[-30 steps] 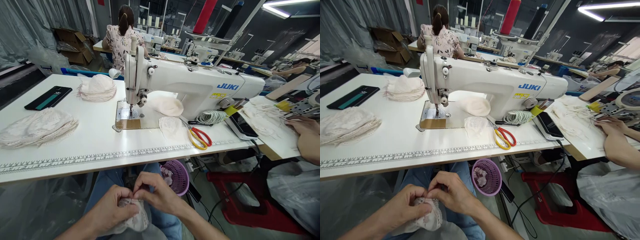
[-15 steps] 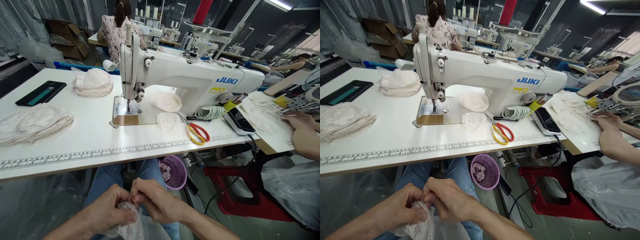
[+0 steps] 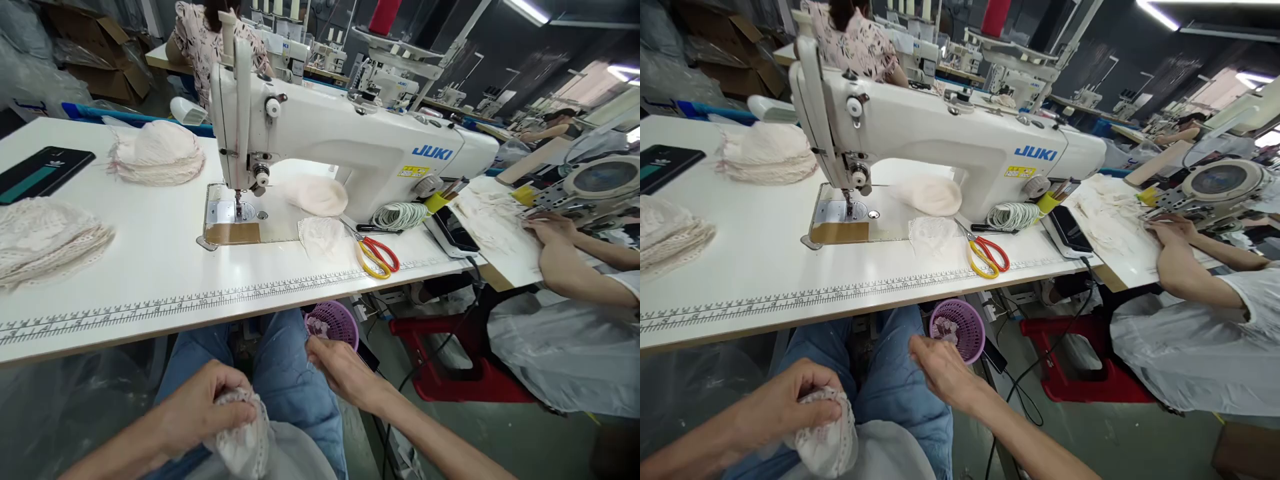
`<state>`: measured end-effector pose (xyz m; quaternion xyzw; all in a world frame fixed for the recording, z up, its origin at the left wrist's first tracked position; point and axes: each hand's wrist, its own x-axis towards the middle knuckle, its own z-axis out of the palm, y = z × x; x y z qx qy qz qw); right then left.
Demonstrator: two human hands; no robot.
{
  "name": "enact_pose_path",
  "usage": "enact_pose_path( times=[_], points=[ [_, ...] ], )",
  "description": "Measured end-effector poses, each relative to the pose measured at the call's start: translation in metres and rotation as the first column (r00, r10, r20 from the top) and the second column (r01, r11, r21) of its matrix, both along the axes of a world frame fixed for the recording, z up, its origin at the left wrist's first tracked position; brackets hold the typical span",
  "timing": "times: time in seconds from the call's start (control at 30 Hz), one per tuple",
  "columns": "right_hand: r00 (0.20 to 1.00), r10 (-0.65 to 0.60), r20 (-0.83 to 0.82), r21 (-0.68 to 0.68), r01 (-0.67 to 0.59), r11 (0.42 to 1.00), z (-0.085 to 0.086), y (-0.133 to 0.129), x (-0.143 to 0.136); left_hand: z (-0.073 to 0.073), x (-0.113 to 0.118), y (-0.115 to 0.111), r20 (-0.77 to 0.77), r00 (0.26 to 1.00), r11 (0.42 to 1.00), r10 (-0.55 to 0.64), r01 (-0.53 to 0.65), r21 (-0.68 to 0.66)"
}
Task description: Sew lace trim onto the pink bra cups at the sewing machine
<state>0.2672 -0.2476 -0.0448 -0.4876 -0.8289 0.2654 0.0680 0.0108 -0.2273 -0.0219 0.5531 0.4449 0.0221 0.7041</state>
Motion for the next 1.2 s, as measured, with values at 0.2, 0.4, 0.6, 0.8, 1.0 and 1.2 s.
enact_pose_path(
  times=[0.2, 0.4, 0.6, 0.8, 1.0, 1.2],
  points=[
    [0.884, -0.096, -0.457, -0.295, -0.049, 0.954, 0.022, 0.005, -0.033, 0.001, 0.003, 0.002, -0.023, 0.999, 0.999, -0.049, 0.049, 0.023],
    [0.808, -0.042, -0.588, -0.279, -0.154, 0.948, 0.022, 0.009, -0.05, 0.004, 0.005, 0.002, -0.076, 0.992, 0.987, -0.101, 0.109, 0.12],
    [0.755, -0.044, -0.655, -0.244, -0.156, 0.957, 0.026, 0.009, -0.055, -0.006, -0.001, -0.005, -0.158, 0.987, 0.989, -0.026, 0.049, 0.141],
    [0.629, -0.088, -0.772, -0.344, -0.297, 0.891, 0.033, 0.006, -0.063, 0.002, -0.001, -0.002, -0.143, 0.985, 0.992, -0.097, 0.108, 0.07],
    [0.89, 0.262, -0.374, -0.062, -0.306, 0.95, 0.04, -0.008, -0.07, 0.006, -0.005, -0.008, -0.233, 0.97, 0.991, -0.071, 0.096, 0.097],
    [0.936, 0.205, 0.287, -0.139, -0.171, 0.975, -0.002, -0.009, -0.028, 0.018, -0.008, -0.006, -0.19, 0.979, 0.995, -0.073, 0.085, 0.053]
  ],
)
